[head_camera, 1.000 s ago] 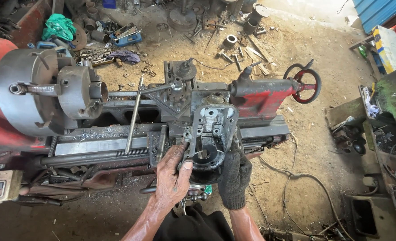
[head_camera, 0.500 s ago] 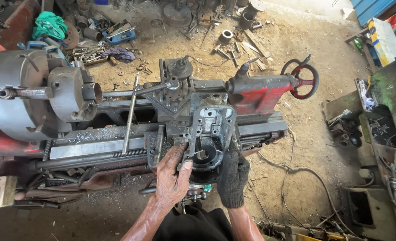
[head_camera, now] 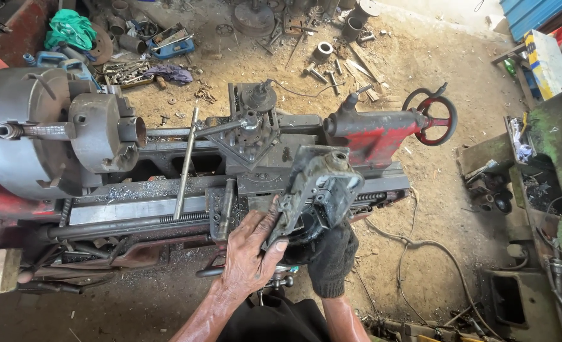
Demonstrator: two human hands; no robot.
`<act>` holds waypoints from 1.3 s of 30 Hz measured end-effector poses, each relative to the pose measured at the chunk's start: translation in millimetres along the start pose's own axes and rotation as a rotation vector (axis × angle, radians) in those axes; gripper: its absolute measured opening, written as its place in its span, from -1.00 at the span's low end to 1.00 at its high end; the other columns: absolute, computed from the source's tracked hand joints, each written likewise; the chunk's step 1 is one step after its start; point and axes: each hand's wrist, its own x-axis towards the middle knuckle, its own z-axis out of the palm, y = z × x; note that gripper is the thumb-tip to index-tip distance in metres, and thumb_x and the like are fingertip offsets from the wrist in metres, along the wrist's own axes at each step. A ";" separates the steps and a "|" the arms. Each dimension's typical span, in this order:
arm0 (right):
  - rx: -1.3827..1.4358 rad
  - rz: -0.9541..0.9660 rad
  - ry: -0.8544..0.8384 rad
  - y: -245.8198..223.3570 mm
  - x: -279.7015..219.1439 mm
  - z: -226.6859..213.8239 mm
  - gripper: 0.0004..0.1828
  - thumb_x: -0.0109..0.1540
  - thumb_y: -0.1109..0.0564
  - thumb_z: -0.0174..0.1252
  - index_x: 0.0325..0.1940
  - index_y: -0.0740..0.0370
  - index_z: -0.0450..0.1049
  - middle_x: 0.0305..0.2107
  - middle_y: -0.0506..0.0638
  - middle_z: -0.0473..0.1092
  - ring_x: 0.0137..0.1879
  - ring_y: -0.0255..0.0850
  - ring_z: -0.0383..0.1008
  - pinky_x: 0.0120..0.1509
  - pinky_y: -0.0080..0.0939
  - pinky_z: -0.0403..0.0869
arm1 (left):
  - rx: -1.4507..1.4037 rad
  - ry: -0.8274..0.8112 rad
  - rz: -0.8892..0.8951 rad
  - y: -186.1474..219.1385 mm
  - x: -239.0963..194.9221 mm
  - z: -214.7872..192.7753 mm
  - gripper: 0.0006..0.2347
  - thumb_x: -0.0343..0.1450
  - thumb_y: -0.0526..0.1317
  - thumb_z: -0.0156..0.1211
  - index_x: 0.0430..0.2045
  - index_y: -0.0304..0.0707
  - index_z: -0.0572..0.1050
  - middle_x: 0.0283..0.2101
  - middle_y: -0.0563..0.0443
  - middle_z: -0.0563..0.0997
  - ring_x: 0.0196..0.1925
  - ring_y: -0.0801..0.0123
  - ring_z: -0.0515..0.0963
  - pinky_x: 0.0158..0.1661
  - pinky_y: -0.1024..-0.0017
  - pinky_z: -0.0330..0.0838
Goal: Adjusting a metal component on a lathe using a metal rod for alignment and positioning.
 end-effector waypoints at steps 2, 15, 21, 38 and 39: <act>-0.053 0.023 0.038 -1.7 -5.2 3.7 -0.75 0.39 0.11 -0.17 0.01 0.35 0.26 -0.19 0.21 0.37 -0.02 0.07 0.34 -0.06 -0.05 0.45 | -0.018 -0.023 0.013 0.2 1.2 -4.9 -0.46 0.58 0.07 -0.15 0.12 -0.63 0.40 -0.20 -0.24 0.57 -0.23 0.14 0.56 -0.27 0.28 0.57; -0.119 0.476 -0.241 -29.3 16.0 -4.3 -0.91 0.25 0.20 0.31 -0.26 0.27 0.68 -0.35 0.09 0.63 -0.29 -0.19 0.67 -0.42 -0.40 0.60 | -0.167 -0.004 -0.040 -10.4 -5.4 -2.9 -0.42 0.60 0.19 -0.28 0.08 -0.44 0.44 -0.27 -0.09 0.56 -0.29 0.33 0.49 -0.34 0.35 0.51; 0.791 0.888 -0.077 -81.8 112.3 -60.1 -0.68 0.22 -0.08 -0.10 -0.59 0.04 0.24 -0.68 -0.18 0.13 -0.50 -0.33 0.03 -0.42 -0.19 0.09 | -0.134 -0.032 -0.271 -8.2 -13.6 -7.8 -0.48 0.57 0.07 -0.20 0.13 -0.52 0.42 -0.06 -0.25 0.59 0.01 0.07 0.61 -0.03 0.19 0.58; 0.666 0.102 -0.085 -33.8 79.0 -56.9 -0.49 0.46 0.35 -0.25 0.53 0.28 -0.02 0.24 0.35 0.27 0.35 0.16 0.38 0.47 0.09 0.48 | -0.167 -0.134 -0.340 2.5 -19.7 0.8 -0.55 0.58 -0.04 -0.17 0.11 -0.58 0.41 0.05 -0.35 0.61 0.12 -0.05 0.65 0.08 0.22 0.61; 0.729 0.184 -0.135 -32.4 80.5 -59.4 -0.59 0.53 0.19 -0.34 0.44 0.40 0.08 0.29 0.43 0.25 0.43 0.26 0.35 0.55 0.16 0.43 | -0.176 -0.152 -0.341 4.5 -20.5 1.0 -0.54 0.58 -0.04 -0.18 0.13 -0.56 0.40 0.08 -0.34 0.59 0.16 -0.05 0.62 0.11 0.20 0.58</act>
